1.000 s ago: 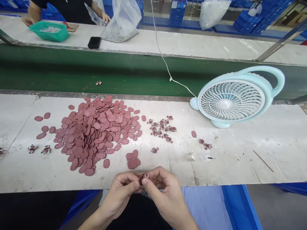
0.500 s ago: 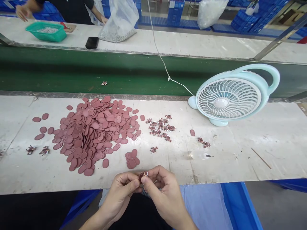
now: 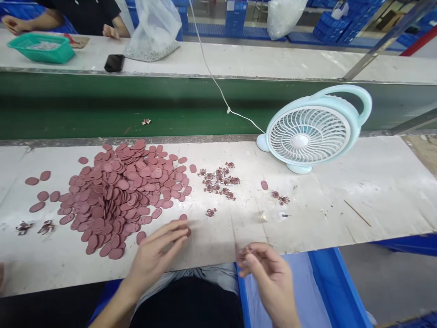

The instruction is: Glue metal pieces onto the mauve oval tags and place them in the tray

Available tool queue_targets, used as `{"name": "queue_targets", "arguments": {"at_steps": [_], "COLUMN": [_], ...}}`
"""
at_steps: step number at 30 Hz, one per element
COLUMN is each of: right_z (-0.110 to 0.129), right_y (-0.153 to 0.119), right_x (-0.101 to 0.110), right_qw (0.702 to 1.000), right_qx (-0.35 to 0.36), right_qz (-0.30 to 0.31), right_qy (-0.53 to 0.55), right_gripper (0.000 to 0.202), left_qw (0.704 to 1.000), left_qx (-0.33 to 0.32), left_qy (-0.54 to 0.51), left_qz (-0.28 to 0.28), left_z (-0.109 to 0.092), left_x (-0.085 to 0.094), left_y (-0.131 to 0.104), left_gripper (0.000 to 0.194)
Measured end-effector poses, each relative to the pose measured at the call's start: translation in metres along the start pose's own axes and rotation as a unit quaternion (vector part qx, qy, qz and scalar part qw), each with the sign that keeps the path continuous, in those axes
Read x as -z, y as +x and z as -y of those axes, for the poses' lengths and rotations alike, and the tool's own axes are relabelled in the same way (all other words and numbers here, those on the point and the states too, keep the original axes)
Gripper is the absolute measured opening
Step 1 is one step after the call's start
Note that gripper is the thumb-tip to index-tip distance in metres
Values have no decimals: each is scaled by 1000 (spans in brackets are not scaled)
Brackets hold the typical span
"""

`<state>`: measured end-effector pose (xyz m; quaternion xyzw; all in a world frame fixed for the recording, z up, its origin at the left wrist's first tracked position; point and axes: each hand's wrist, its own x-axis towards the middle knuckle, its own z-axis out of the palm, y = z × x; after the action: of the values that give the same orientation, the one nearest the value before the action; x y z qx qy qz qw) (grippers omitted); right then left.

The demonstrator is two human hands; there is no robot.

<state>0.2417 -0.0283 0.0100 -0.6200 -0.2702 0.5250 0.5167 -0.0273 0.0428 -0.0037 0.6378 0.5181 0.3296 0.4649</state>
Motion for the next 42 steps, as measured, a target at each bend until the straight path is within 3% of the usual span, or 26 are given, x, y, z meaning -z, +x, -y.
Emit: {"name": "queue_targets", "arguments": {"at_steps": [2, 6, 8, 11, 15, 18, 24, 29, 33, 37, 40, 42], "right_z": [-5, -21, -39, -77, -127, -149, -168, -177, -174, -160, -131, -99], "right_y": [-1, -7, -9, -3, 19, 38, 56, 64, 67, 68, 59, 43], "right_x": [42, 120, 147, 169, 178, 182, 189, 188, 180, 168, 162, 158], "right_qw": [995, 966, 955, 952, 952, 936, 890, 849, 829, 825, 833, 849], "right_qx": [38, 79, 78, 45, -17, -35, -46, -78, -103, -126, -134, -132], "right_qz": [-90, -243, -279, -282, -217, -176, -131, -133, -133, -137, -143, -131], "right_qy": [12, -28, -58, -109, -216, -302, -434, -506, -533, -534, -518, -495], "right_gripper": [15, 21, 27, 35, 29, 24, 29, 30, 30, 30, 28, 27], "left_qw": [985, 935, 919, 901, 883, 899, 982, 995, 981, 974, 963, 944], "left_qx": [-86, -152, -174, -196, -189, -182, -83, 5, 73, 93, 123, 159], "left_qy": [137, 293, 327, 361, 408, 382, 160, -62, -152, -197, -240, -287], "left_qz": [53, 128, 137, 139, 133, 109, 62, 83, 95, 61, 14, -26], "left_z": [11, 31, 36, 40, 33, 19, 2, 7, 5, -1, -4, -4], "left_x": [16, 28, 29, 28, 28, 29, 36, 30, 22, 15, 14, 15], "left_y": [14, 30, 33, 37, 46, 48, 26, 6, -1, -5, -11, -18], "left_gripper": [32, 43, 43, 36, 30, 29, 26, 18, 17, 15, 16, 18]}}
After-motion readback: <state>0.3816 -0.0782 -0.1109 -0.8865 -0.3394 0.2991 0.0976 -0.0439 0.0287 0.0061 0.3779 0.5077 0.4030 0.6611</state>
